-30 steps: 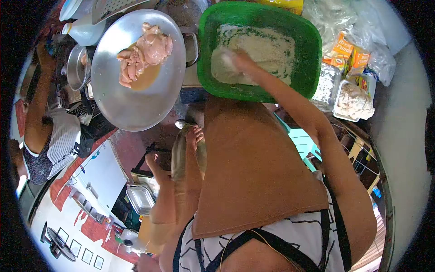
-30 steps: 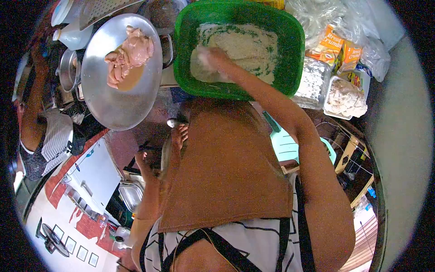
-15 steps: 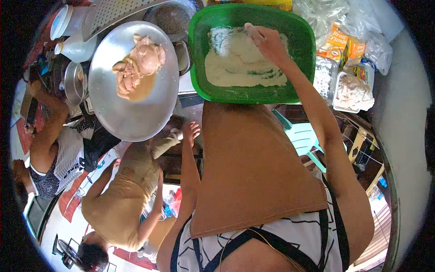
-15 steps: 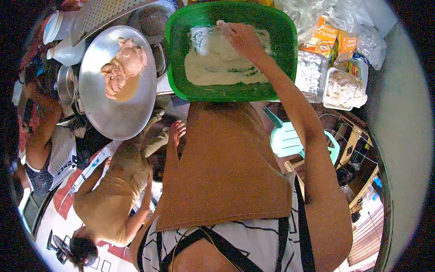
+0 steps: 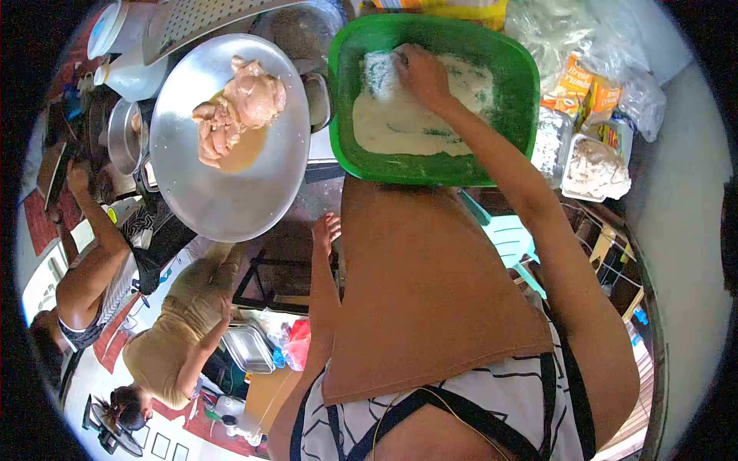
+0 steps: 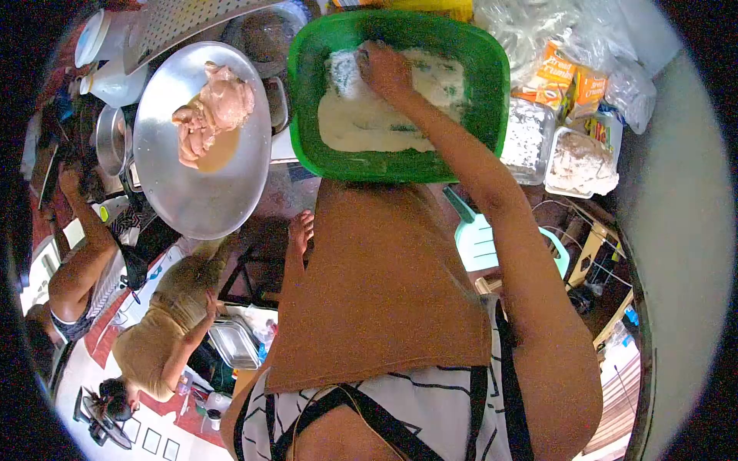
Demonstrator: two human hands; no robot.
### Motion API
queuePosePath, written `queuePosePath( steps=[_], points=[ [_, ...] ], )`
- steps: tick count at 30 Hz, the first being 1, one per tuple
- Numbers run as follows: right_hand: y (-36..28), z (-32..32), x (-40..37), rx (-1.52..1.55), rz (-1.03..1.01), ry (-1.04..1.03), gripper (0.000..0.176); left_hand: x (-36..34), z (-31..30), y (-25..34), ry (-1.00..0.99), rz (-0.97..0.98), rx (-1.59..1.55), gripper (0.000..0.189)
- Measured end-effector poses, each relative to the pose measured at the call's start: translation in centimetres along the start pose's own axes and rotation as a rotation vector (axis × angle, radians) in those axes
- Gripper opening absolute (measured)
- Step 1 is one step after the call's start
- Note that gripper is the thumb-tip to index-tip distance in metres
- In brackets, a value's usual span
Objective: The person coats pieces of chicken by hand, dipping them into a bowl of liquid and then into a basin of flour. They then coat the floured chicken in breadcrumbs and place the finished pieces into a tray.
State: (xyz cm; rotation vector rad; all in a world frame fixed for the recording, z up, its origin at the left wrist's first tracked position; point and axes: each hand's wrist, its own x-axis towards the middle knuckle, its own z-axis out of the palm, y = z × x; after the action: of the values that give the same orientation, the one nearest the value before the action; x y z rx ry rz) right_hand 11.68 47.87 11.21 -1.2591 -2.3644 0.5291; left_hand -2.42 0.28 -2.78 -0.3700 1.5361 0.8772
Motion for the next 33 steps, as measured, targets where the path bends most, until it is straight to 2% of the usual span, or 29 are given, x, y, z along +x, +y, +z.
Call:
queuePosePath(
  steps=[1,3,11,13,14,15,17,19,21,22,23,24,28,32,33],
  points=[
    [-0.2,0.5,0.2,0.001,-0.007,-0.006,0.026,-0.1,-0.1,-0.2,0.003,-0.006,-0.007,0.044],
    [-1.1,1.3,0.5,-0.046,0.117,-0.07,0.025,-0.1,-0.4,-0.6,0.009,-0.022,-0.026,0.043],
    [-2.8,1.7,1.2,-0.158,0.103,-0.078,0.027,-0.7,-1.3,-0.8,0.024,-0.128,-0.091,0.042],
    [-3.0,1.8,2.0,-0.156,0.089,-0.066,0.028,-2.4,-0.3,0.5,0.076,-0.064,-0.157,0.04],
    [-3.3,1.8,2.2,-0.178,0.146,-0.139,0.028,7.0,-9.6,-8.1,-0.362,-0.101,-0.5,0.039],
    [-3.7,1.6,1.8,-0.203,0.214,-0.211,0.029,6.7,-10.0,-7.8,-0.363,-0.106,-0.492,0.039],
    [-3.0,2.2,1.2,-0.19,0.188,-0.149,0.031,6.4,-9.1,-5.2,-0.178,-0.047,-0.19,0.038],
    [-0.9,2.7,1.0,-0.198,0.157,-0.086,0.032,7.8,-10.5,-5.0,-0.218,-0.023,-0.184,0.038],
    [1.0,2.7,1.0,0.061,0.282,-0.211,0.03,7.4,-10.2,-3.6,-0.238,0.0,-0.192,0.038],
    [1.0,1.4,0.9,0.056,0.283,-0.208,0.03,4.5,-8.1,-0.8,-0.157,0.017,-0.086,0.039],
    [0.6,-1.0,1.0,-0.022,0.12,-0.12,0.028,2.4,-6.1,2.0,-0.081,0.034,0.021,0.041],
    [0.3,-2.3,0.5,-0.095,-0.035,-0.039,0.026,2.3,-6.6,2.3,-0.138,0.041,0.074,0.045],
    [1.7,-1.4,-0.8,-0.332,0.056,0.066,0.024,3.1,-7.6,3.1,-0.134,-0.033,0.089,0.045],
    [1.5,-1.2,-1.3,-0.36,0.109,0.047,0.027,2.8,-8.5,3.2,-0.109,-0.065,0.096,0.045],
    [1.4,-1.5,-1.2,-0.384,0.069,0.069,0.029,2.7,-8.6,3.2,-0.105,-0.073,0.1,0.045]
  ],
)
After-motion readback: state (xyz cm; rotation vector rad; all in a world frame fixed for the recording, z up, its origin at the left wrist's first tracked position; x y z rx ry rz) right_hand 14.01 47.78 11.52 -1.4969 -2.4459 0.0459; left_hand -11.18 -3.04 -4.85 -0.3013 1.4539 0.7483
